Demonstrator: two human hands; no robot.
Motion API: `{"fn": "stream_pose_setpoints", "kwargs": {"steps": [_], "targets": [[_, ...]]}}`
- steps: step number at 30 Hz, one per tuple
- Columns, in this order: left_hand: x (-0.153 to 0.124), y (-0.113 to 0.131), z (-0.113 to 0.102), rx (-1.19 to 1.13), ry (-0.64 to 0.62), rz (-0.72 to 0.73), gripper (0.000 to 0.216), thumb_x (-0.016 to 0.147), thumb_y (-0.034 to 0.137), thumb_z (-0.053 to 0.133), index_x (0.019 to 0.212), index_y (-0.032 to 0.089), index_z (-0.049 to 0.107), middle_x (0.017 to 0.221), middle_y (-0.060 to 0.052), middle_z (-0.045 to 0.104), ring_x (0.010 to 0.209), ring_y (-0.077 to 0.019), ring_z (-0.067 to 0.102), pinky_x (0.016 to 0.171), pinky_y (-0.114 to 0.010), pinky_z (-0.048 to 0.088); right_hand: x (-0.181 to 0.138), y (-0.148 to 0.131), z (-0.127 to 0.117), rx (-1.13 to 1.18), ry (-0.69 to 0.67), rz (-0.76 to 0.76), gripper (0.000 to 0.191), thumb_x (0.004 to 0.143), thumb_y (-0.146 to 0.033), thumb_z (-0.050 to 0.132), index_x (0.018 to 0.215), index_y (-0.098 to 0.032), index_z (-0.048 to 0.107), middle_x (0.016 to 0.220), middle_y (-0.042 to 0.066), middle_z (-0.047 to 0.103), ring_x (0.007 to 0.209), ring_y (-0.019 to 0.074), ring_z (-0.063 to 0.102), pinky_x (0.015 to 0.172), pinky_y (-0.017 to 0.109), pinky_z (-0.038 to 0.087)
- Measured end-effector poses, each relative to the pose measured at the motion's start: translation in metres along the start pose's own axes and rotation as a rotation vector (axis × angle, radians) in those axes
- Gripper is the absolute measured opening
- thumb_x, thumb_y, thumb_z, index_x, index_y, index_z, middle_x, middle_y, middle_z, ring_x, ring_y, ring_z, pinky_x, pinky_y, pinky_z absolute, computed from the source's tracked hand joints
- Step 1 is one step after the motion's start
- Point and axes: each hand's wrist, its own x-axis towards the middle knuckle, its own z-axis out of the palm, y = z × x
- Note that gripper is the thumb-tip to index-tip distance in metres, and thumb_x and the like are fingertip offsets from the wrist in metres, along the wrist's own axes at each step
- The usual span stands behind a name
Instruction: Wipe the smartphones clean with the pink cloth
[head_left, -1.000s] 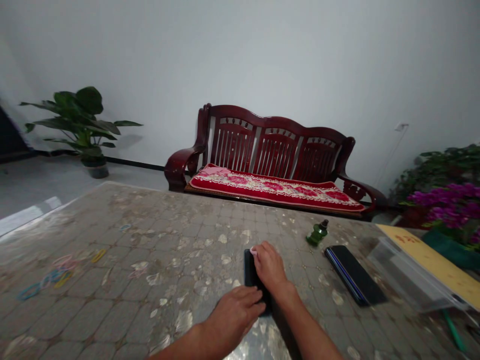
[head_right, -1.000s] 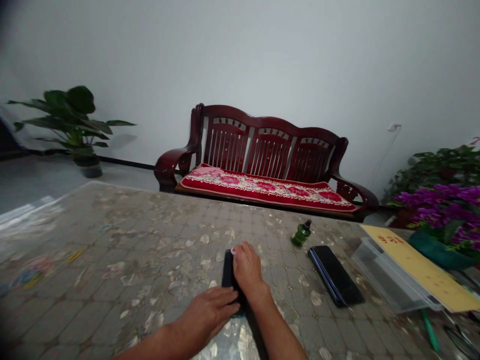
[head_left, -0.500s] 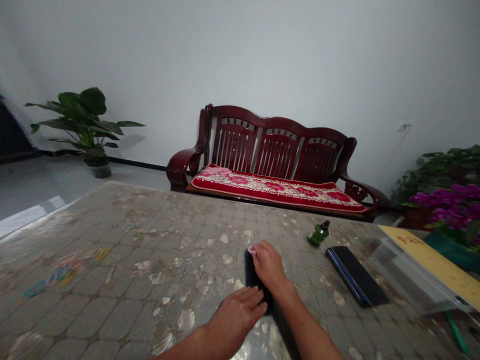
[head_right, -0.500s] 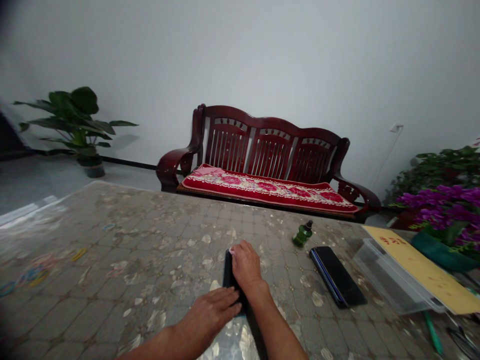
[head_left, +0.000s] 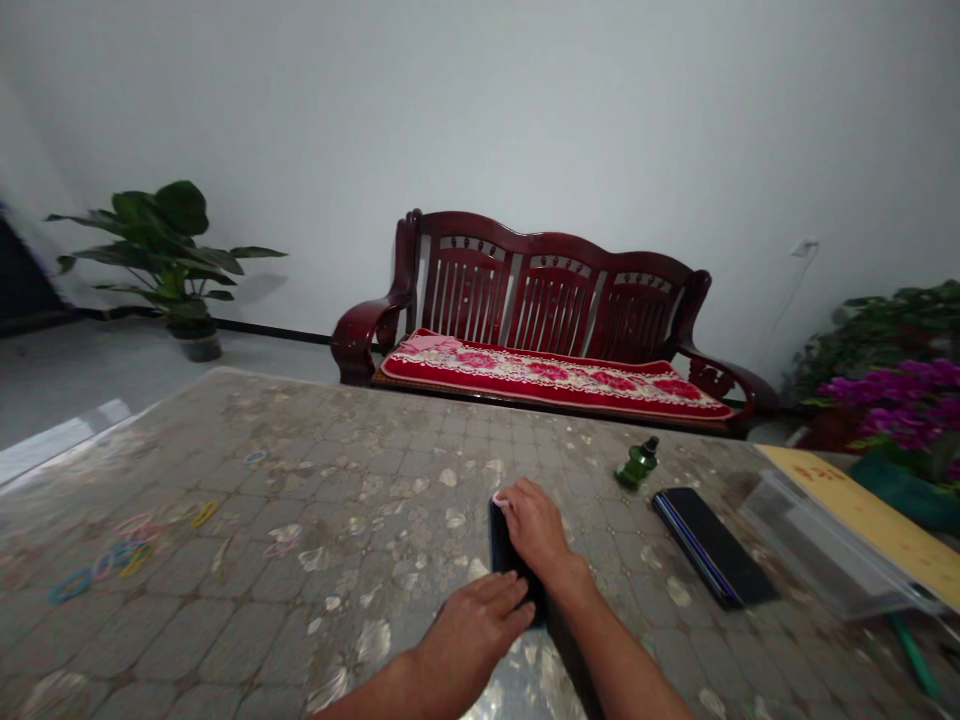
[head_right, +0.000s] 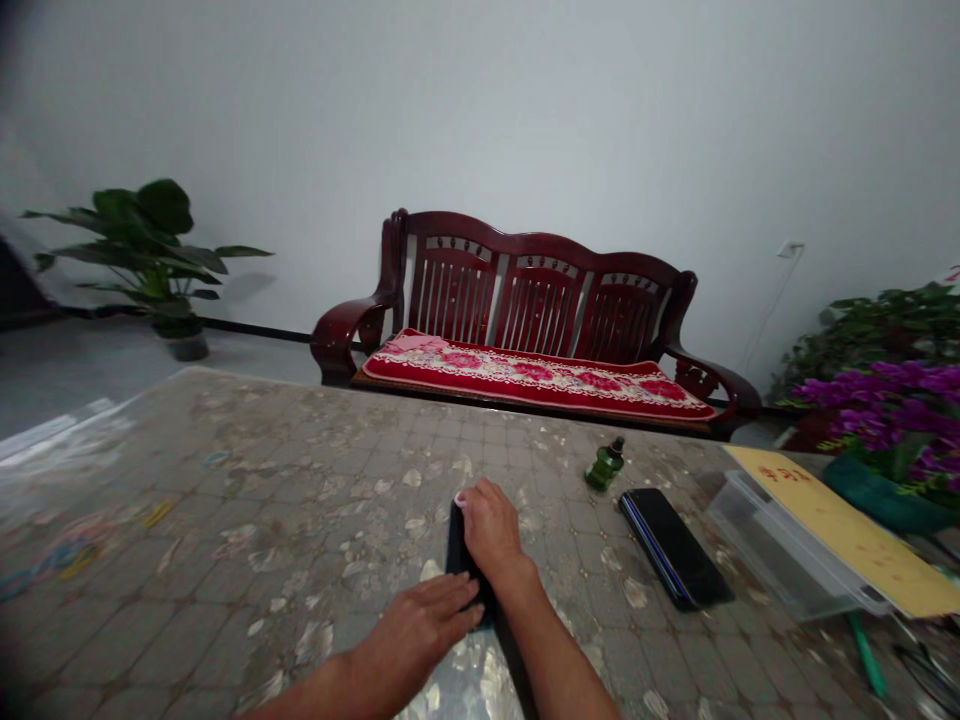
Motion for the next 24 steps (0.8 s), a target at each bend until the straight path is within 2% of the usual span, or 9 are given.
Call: {"fn": "stream_pose_setpoints", "kwargs": {"steps": [3, 9, 17, 24], "targets": [[-0.001, 0.000, 0.000, 0.014, -0.009, -0.004, 0.030, 0.093, 0.016, 0.059, 0.122, 0.019, 0.063, 0.127, -0.010, 0.069, 0.117, -0.0251, 0.066, 0.102, -0.038, 0.052, -0.001, 0.003, -0.001, -0.008, 0.004, -0.015, 0.026, 0.098, -0.017, 0.047, 0.099, -0.023, 0.073, 0.096, 0.005, 0.068, 0.094, 0.0188, 0.062, 0.083, 0.026, 0.045], [-0.003, -0.002, 0.005, 0.003, 0.005, -0.015, 0.033, 0.093, 0.016, 0.058, 0.124, 0.022, 0.063, 0.130, -0.008, 0.067, 0.118, -0.0247, 0.065, 0.102, -0.038, 0.052, -0.002, 0.015, -0.007, -0.028, 0.025, 0.054, 0.025, 0.098, -0.019, 0.048, 0.099, -0.022, 0.073, 0.096, 0.006, 0.068, 0.094, 0.0193, 0.062, 0.083, 0.027, 0.045], [-0.002, -0.001, 0.002, 0.010, 0.018, -0.006, 0.030, 0.094, 0.014, 0.055, 0.122, 0.021, 0.064, 0.128, -0.009, 0.069, 0.116, -0.0243, 0.066, 0.102, -0.037, 0.053, -0.011, 0.011, -0.014, 0.041, -0.052, -0.071, 0.026, 0.095, -0.015, 0.050, 0.099, -0.024, 0.073, 0.093, 0.003, 0.067, 0.090, 0.0163, 0.061, 0.081, 0.024, 0.045], [-0.002, -0.002, -0.002, -0.003, 0.009, -0.012, 0.030, 0.094, 0.015, 0.056, 0.123, 0.022, 0.064, 0.127, -0.008, 0.069, 0.116, -0.0244, 0.066, 0.102, -0.037, 0.053, -0.005, 0.022, -0.011, 0.015, 0.011, 0.003, 0.026, 0.096, -0.016, 0.048, 0.100, -0.023, 0.074, 0.096, 0.005, 0.066, 0.093, 0.0177, 0.061, 0.083, 0.025, 0.044]]}}
